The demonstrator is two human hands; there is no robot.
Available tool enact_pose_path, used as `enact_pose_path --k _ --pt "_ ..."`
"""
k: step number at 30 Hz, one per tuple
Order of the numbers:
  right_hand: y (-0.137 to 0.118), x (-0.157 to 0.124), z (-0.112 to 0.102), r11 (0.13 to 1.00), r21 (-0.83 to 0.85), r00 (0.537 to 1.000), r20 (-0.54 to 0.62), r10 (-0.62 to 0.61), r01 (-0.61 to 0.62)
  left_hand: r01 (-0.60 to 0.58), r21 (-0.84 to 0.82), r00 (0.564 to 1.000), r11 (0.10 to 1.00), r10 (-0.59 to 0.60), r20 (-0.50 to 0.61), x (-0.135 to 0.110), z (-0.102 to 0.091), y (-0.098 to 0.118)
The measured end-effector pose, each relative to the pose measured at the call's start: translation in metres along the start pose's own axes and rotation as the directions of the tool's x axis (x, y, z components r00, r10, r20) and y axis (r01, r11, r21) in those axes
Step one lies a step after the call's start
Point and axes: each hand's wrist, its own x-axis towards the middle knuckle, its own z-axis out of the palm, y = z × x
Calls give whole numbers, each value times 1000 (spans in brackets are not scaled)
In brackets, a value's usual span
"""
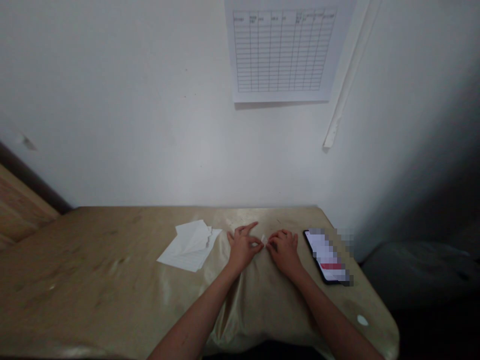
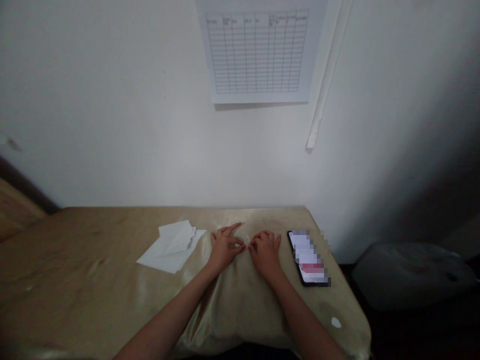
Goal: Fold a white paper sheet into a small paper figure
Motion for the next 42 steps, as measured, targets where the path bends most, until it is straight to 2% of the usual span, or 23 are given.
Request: enact_pose_path --k 6,14,25,38,42 --pt "-3 -1 -1 999 15 999 -20 33 -33 29 19 1000 999 -29 2 0 1 2" --pt "-9 -3 0 995 11 994 -51 99 -98 43 44 997 998 -45 56 3 1 2" --pt "-10 1 2 984 -65 986 -26 166 -167 27 38 999 999 -28 22 1 1 2" --pt "-9 0 1 988 -40 988 -36 147 -149 26 48 999 999 -28 40 1 1 1" --pt "-9 0 0 987 -34 988 -33 153 -154 45 40 999 998 -45 -2 0 1 3"
